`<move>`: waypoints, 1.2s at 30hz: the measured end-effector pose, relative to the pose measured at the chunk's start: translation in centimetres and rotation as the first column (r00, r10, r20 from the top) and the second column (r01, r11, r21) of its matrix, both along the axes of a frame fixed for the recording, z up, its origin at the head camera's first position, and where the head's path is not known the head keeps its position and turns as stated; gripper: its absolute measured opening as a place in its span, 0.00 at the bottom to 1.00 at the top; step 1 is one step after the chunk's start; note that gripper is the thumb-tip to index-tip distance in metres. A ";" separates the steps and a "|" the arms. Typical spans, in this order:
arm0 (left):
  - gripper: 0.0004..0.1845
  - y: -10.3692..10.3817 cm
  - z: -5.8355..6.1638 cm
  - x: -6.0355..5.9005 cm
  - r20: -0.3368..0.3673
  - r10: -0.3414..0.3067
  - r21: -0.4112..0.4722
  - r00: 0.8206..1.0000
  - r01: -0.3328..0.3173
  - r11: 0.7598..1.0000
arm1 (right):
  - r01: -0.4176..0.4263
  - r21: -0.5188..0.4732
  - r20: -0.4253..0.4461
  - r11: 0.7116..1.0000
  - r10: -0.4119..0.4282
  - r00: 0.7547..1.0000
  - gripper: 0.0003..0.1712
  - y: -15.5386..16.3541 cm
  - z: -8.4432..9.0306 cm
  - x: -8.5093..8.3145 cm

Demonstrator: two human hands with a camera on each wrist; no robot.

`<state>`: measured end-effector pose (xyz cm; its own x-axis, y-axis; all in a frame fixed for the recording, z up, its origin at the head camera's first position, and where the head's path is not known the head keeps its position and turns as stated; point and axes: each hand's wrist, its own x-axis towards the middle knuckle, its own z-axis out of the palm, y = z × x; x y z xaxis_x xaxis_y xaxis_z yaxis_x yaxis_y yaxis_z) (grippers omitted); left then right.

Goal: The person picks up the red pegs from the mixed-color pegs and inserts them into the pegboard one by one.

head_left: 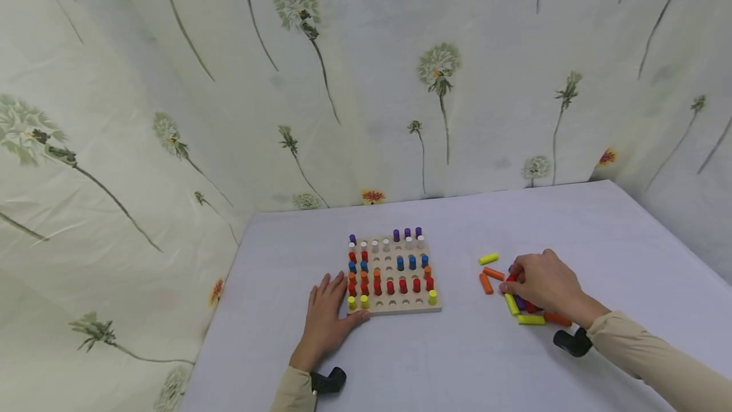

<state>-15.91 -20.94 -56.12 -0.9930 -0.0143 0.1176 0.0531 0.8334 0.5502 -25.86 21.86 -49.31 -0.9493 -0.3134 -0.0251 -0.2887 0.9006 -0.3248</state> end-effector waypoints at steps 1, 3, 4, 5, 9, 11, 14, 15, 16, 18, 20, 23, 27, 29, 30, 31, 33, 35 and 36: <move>0.49 0.0 0.0 0.0 0.001 0.002 -0.001 1.000 -0.002 1.000 | 0.005 -0.003 0.004 1.000 -0.005 1.000 0.23 -0.1 0.0 0.0; 0.49 0.0 0.0 0.0 0.003 0.003 -0.002 1.000 -0.003 1.000 | 0.010 -0.011 0.006 1.000 -0.010 1.000 0.23 -0.2 0.1 0.2; 0.49 0.0 0.1 0.0 0.003 0.002 0.001 1.000 -0.002 1.000 | 0.013 -0.014 0.001 1.000 -0.013 1.000 0.23 -0.3 0.1 0.2; 0.49 0.0 0.1 0.0 0.003 0.001 0.003 1.000 -0.001 1.000 | 0.014 -0.016 -0.002 1.000 -0.014 1.000 0.23 -0.4 0.1 0.3; 0.49 0.0 0.1 0.1 0.003 0.000 0.007 1.000 0.000 1.000 | 0.024 -0.024 0.003 0.999 -0.024 1.000 0.24 -0.7 0.2 0.7; 0.49 0.0 0.1 0.2 0.002 0.002 0.006 1.000 -0.002 1.000 | 0.024 -0.029 0.005 0.999 -0.024 1.000 0.23 -0.8 0.3 0.8; 0.49 0.1 0.2 0.2 0.004 0.005 0.006 1.000 -0.005 1.000 | 0.017 -0.052 -0.008 0.999 -0.017 1.000 0.17 -0.9 0.2 1.0; 0.49 0.1 0.2 0.2 0.000 0.002 0.006 1.000 -0.002 1.000 | 0.011 -0.063 -0.015 0.998 -0.012 1.000 0.15 -0.9 0.2 1.0; 0.49 0.1 0.2 0.2 0.001 0.003 0.007 1.000 -0.003 1.000 | 0.004 -0.076 -0.022 0.997 -0.006 1.000 0.13 -0.9 0.2 1.0; 0.49 0.1 0.2 0.2 0.000 0.002 0.006 1.000 -0.002 1.000 | -0.010 -0.099 -0.027 0.995 0.007 1.000 0.09 -0.8 0.2 1.0; 0.49 0.1 0.2 0.1 0.000 0.002 -0.002 1.000 -0.002 1.000 | -0.017 -0.117 -0.022 0.993 0.015 1.000 0.08 -0.8 0.4 1.0; 0.48 0.0 0.2 0.1 -0.007 -0.004 -0.005 1.000 0.004 1.000 | -0.014 -0.150 -0.002 0.989 0.014 1.000 0.05 -0.7 0.8 0.9; 0.48 0.0 0.2 0.1 -0.018 -0.010 -0.001 1.000 0.010 1.000 | -0.005 -0.204 -0.016 0.979 0.002 1.000 0.10 -0.9 1.5 0.7; 0.48 -0.1 0.2 0.1 -0.014 -0.005 -0.002 1.000 0.005 1.000 | -0.006 -0.220 -0.041 0.975 -0.003 0.999 0.11 -1.2 1.7 0.7; 0.49 -0.1 0.1 0.1 -0.012 -0.004 -0.003 1.000 0.004 1.000 | -0.009 -0.224 -0.058 0.975 -0.004 0.998 0.10 -1.3 1.8 0.7; 0.49 -0.1 0.1 0.1 -0.011 -0.003 -0.002 1.000 0.003 1.000 | -0.015 -0.228 -0.077 0.974 -0.003 0.997 0.09 -1.4 1.9 0.6; 0.49 -0.1 0.1 0.0 -0.015 -0.005 -0.002 1.000 0.005 1.000 | -0.018 -0.236 -0.106 0.972 -0.007 0.994 0.07 -1.7 2.0 0.5; 0.48 0.0 0.1 0.0 -0.016 -0.005 0.006 1.000 0.005 1.000 | -0.024 -0.245 -0.141 0.969 -0.011 0.990 0.07 -2.0 1.9 0.4; 0.48 0.0 0.2 0.0 -0.016 -0.006 0.010 1.000 0.006 1.000 | -0.027 -0.254 -0.160 0.967 -0.015 0.987 0.07 -2.2 1.9 0.3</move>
<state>-15.89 -20.94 -55.97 -0.9911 -0.0097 0.1330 0.0667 0.8275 0.5575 -25.54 19.66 -47.44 -0.9326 -0.2955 0.2072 -0.3604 0.7923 -0.4923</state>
